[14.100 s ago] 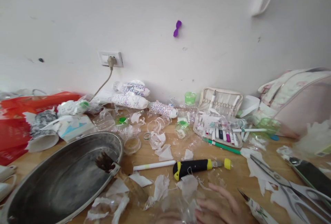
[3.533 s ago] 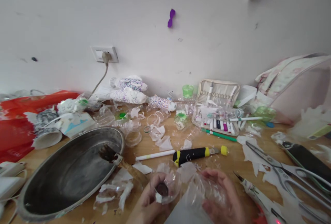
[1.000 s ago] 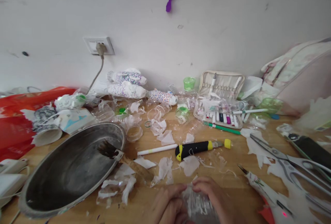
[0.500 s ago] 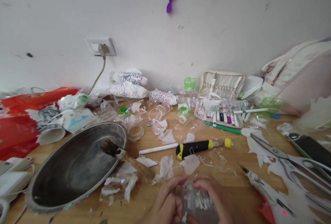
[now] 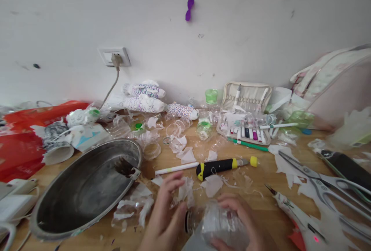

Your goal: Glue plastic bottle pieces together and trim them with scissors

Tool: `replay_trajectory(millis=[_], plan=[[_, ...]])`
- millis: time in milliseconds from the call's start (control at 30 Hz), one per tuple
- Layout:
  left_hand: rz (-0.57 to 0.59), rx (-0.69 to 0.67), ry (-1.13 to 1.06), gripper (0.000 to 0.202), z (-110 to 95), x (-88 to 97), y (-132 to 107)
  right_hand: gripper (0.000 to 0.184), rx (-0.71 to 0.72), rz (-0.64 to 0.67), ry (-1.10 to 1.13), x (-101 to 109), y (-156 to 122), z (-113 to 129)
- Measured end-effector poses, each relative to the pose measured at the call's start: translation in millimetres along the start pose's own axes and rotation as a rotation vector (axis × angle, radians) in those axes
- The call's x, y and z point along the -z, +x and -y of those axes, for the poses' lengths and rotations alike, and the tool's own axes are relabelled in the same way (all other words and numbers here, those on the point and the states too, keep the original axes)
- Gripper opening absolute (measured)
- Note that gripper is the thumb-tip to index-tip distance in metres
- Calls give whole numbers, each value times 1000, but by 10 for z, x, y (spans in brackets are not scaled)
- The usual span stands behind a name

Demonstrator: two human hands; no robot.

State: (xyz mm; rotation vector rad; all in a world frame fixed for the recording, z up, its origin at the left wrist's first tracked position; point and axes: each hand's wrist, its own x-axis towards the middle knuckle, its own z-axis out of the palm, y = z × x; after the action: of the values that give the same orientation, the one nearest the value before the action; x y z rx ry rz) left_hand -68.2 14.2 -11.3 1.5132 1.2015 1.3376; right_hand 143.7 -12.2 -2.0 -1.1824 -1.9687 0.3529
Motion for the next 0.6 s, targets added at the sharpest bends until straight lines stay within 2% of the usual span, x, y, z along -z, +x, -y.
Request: replay_trajectory(millis=[33, 67, 100, 167, 233, 300, 400, 467, 533, 600], plan=[[235, -56, 59, 37, 48, 4, -44, 46, 23, -32, 34, -20, -16, -4], [398, -182, 97, 58, 98, 13, -79, 45, 45, -60, 70, -36, -31, -3], [442, -269, 150, 73, 146, 25, -103, 44, 56, -75, 105, -48, -43, 1], [551, -332, 283, 85, 219, 45, -121, 38, 71, -73, 177, -62, -53, 17], [572, -357, 361, 81, 244, 49, -111, 33, 67, -94, 242, -69, -40, 32], [556, -352, 373, 75, 226, 36, -92, 36, 58, -163, 301, -73, -10, 44], [575, -289, 275, 66, 151, 12, -74, 45, 45, -239, 391, -68, 29, 54], [616, -211, 162, 62, 77, 7, -81, 40, 58, -266, 420, -55, 23, 49], [632, -85, 86, 61, -13, 12, -102, 34, 30, -210, 380, -37, -12, 27], [621, 47, 74, 58, -97, 21, -121, 37, 37, -124, 293, -18, -58, -5]])
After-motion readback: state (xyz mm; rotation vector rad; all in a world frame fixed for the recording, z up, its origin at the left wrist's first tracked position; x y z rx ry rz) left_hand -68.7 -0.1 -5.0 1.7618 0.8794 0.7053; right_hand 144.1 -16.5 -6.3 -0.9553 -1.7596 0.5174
